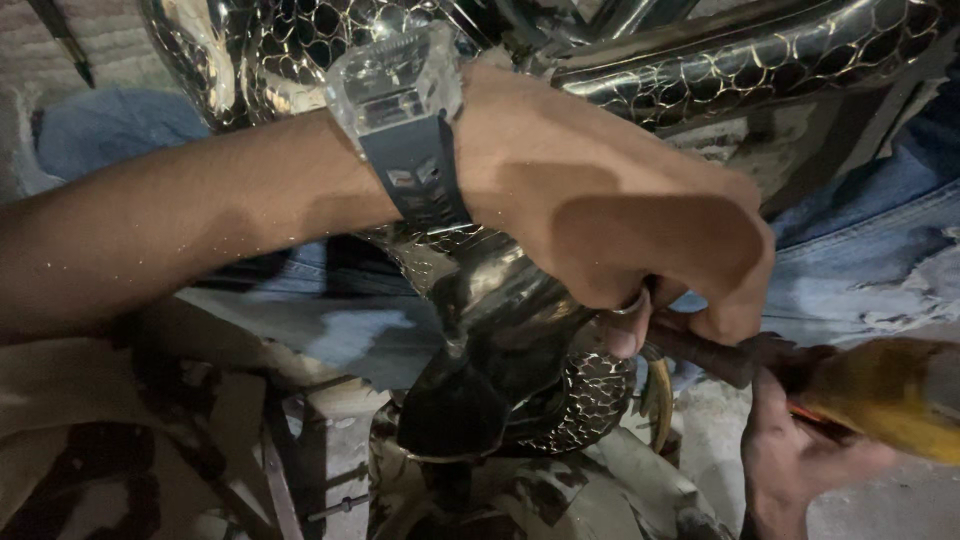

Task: The person sits on the floor holding a chisel against a brass decorative sculpture and strikes it with a wooden mallet, repositioning the chisel along the curved metal body to shape and detail the surface.

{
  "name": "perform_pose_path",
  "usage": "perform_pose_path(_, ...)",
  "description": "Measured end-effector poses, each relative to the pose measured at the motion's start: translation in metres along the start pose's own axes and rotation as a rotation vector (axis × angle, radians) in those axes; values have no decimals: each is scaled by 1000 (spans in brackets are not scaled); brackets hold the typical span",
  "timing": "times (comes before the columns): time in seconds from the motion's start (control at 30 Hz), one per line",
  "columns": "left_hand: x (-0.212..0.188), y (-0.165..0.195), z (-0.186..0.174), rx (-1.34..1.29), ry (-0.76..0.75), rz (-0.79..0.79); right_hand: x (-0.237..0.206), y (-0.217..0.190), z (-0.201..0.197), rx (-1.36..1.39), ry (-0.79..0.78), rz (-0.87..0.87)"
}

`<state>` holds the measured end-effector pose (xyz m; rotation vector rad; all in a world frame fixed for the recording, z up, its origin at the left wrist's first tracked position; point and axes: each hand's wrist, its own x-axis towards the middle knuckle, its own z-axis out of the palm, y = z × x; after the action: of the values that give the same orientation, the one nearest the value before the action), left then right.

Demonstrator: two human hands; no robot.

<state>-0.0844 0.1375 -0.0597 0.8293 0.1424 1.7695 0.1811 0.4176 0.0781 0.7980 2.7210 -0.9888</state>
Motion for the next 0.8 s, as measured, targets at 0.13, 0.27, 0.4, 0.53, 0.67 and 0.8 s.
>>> perform_pose_path(0.13,0,0,0,187,-82,174,3,-10,0,-71,9,-24)
perform_pose_path(0.27,3,5,5,39,-47,97,4,-15,4,-190,2,-196)
perform_pose_path(0.4,12,14,10,339,-59,18,-2,-11,4,46,19,-10)
perform_pose_path(0.53,25,27,11,457,-114,101,-5,-11,-3,-130,-51,-76)
perform_pose_path(0.67,30,35,8,722,-157,-153,2,-24,-2,-355,-145,-154)
perform_pose_path(0.8,24,36,8,330,-65,-61,3,-35,11,44,94,144)
